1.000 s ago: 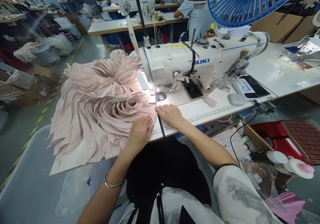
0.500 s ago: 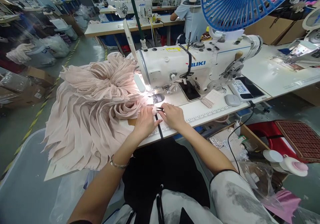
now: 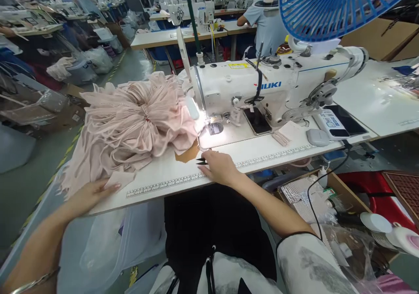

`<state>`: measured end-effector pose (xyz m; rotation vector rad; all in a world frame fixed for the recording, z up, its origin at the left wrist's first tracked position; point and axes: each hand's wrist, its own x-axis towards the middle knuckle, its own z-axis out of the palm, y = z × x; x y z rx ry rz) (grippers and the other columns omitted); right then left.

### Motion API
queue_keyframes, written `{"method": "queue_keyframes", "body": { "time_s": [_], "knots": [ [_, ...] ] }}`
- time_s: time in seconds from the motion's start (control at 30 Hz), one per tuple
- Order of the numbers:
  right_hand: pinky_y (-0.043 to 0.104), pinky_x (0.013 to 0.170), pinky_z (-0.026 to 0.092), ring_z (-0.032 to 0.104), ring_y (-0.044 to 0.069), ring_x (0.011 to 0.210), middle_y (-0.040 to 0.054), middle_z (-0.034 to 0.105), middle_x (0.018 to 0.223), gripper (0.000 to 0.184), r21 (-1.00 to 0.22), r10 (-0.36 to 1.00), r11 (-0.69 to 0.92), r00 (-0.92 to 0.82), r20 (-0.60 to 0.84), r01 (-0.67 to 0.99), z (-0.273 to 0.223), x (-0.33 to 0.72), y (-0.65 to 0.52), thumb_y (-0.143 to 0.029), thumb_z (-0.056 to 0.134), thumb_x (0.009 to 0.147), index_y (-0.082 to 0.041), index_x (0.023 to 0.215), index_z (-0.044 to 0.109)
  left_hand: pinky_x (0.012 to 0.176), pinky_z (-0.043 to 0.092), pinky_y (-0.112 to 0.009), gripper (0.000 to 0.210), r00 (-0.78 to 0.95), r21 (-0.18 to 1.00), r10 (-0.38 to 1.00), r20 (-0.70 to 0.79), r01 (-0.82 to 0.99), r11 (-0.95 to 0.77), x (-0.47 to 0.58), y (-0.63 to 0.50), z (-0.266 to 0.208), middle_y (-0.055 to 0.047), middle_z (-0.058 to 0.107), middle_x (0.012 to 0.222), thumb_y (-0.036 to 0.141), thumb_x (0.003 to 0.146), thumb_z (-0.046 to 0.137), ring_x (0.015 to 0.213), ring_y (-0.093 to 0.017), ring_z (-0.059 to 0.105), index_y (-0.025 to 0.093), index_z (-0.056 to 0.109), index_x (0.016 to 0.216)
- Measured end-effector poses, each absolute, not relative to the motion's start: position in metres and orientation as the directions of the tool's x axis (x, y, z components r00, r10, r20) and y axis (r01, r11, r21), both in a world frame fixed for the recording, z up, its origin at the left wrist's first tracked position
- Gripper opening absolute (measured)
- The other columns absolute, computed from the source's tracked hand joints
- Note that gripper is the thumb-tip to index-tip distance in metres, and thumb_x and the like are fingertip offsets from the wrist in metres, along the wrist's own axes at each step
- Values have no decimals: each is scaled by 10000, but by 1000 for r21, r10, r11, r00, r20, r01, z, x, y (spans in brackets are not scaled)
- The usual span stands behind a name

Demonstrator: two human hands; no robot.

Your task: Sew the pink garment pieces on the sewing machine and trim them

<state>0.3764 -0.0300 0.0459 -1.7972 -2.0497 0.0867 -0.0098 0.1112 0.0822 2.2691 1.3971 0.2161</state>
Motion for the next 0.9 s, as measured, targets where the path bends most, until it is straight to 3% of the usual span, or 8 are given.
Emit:
{"method": "queue_keyframes", "body": {
  "time_s": [0.1, 0.2, 0.27, 0.37, 0.47, 0.6, 0.8, 0.9],
  "knots": [
    [281, 603, 311, 649, 180, 785, 60, 708, 1001, 265, -292, 941, 311, -249, 229, 905, 44, 355, -28, -340, 630, 951, -161, 1138, 574, 538, 436, -257, 412, 451, 331, 874, -184, 865, -377, -44, 98, 78, 6, 706, 632, 603, 794, 537, 592, -195, 624, 238, 690, 679],
    [289, 621, 314, 658, 183, 823, 63, 711, 1001, 170, -271, 909, 414, -380, 169, 869, 42, 334, -21, -168, 572, 952, -159, 1121, 587, 547, 397, -285, 390, 431, 203, 900, -67, 889, -410, -48, 76, 76, -3, 645, 561, 570, 819, 567, 548, -209, 583, 255, 668, 611],
    [288, 632, 318, 658, 183, 848, 60, 712, 1004, 170, -284, 887, 461, -443, 130, 841, 44, 321, -14, -119, 547, 945, -171, 1098, 598, 579, 420, -304, 369, 457, 240, 888, 52, 857, -455, -36, 56, 77, -11, 668, 597, 574, 852, 573, 578, -220, 598, 266, 713, 703],
    [293, 636, 318, 651, 195, 858, 62, 710, 1021, 164, -318, 892, 450, -438, 114, 835, 51, 300, -6, -217, 592, 952, -177, 1111, 590, 657, 478, -313, 315, 476, 404, 846, 239, 743, -533, -7, 24, 75, -26, 749, 774, 538, 901, 586, 714, -220, 666, 265, 741, 872],
    [305, 643, 318, 638, 217, 859, 80, 706, 987, 237, -313, 911, 413, -391, 133, 855, 57, 281, -6, -380, 546, 995, -167, 1090, 588, 753, 506, -331, 268, 504, 543, 816, 282, 618, -569, 16, 3, 68, -24, 744, 777, 445, 927, 604, 753, -200, 681, 251, 697, 766],
    [320, 681, 331, 619, 213, 840, 88, 695, 945, 256, -257, 874, 485, -452, 179, 836, 53, 260, -12, -363, 450, 1036, -162, 1037, 609, 780, 526, -355, 221, 427, 674, 860, 279, 551, -492, 22, -7, 58, -44, 733, 784, 379, 913, 634, 797, -210, 684, 233, 679, 753],
    [325, 682, 320, 611, 203, 869, 82, 695, 941, 246, -162, 807, 587, -557, 194, 794, 35, 241, -13, -264, 411, 1058, -180, 1034, 641, 811, 503, -350, 173, 443, 639, 851, 283, 574, -512, 18, -7, 51, -30, 737, 809, 349, 910, 647, 795, -197, 684, 230, 681, 790],
    [331, 677, 319, 607, 209, 852, 80, 694, 902, 302, -154, 833, 550, -527, 166, 821, 35, 244, -12, -280, 375, 1069, -181, 1019, 656, 800, 469, -349, 239, 478, 504, 842, 252, 678, -535, 24, -5, 44, -10, 719, 849, 341, 908, 652, 750, -183, 665, 234, 666, 1121]
  ]
}}
